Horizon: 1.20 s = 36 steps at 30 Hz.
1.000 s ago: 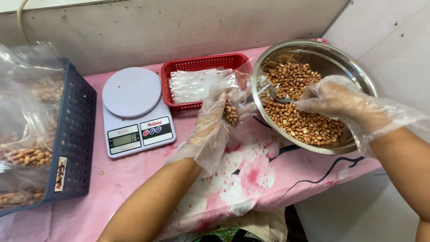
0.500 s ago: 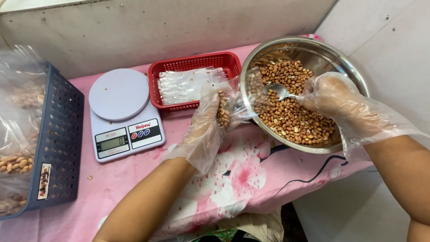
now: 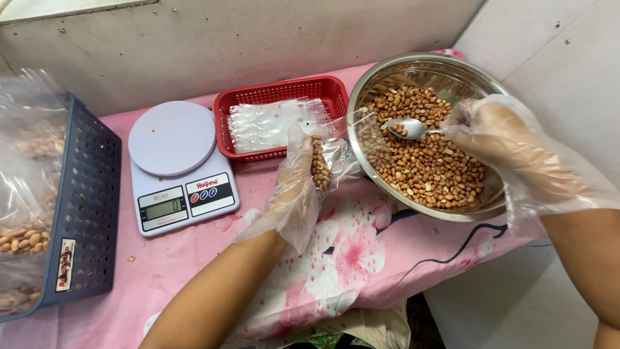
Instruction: The person is manually filling small plastic bags with peanuts from a large bowl, weighing them on a digital scale, and adjusting the quantity to reach a target weight.
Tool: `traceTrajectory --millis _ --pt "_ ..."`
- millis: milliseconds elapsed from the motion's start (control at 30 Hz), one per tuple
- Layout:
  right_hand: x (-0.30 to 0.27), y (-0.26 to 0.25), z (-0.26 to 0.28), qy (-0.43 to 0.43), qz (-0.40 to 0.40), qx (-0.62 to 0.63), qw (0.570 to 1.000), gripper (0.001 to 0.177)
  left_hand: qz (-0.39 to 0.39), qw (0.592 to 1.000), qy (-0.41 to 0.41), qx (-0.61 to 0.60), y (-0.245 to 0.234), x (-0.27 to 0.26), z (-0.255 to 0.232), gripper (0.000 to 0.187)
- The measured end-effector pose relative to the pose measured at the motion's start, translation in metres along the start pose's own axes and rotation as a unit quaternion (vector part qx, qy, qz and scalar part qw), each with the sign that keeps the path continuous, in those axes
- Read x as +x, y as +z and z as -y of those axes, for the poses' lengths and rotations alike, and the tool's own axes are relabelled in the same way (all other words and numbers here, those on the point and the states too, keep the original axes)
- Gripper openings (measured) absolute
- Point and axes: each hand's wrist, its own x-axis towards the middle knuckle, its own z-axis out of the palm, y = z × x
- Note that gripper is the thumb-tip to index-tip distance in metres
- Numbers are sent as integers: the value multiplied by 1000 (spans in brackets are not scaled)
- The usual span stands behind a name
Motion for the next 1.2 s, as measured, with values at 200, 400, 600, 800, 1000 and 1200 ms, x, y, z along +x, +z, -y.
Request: traceTrajectory --millis 200,400,600,800,1000,1200 --pt "-35 -38 8 -6 -21 141 990 21 69 997 -2 -28 23 -35 -26 60" --pt "-72 -73 48 -43 -9 269 962 29 35 999 -22 -14 12 -13 -17 45" --pt "-68 -74 53 -19 -7 225 974 27 117 992 -6 -57 19 -34 -25 53" --pt "-81 -74 51 -63 -13 303 951 27 78 996 -32 -38 34 -46 -40 60" --pt "-77 -68 35 -63 0 308 949 21 82 995 -47 -27 36 -49 -43 63" --pt "-87 -72 49 -46 0 303 952 23 84 995 -59 -15 33 -43 -41 66"
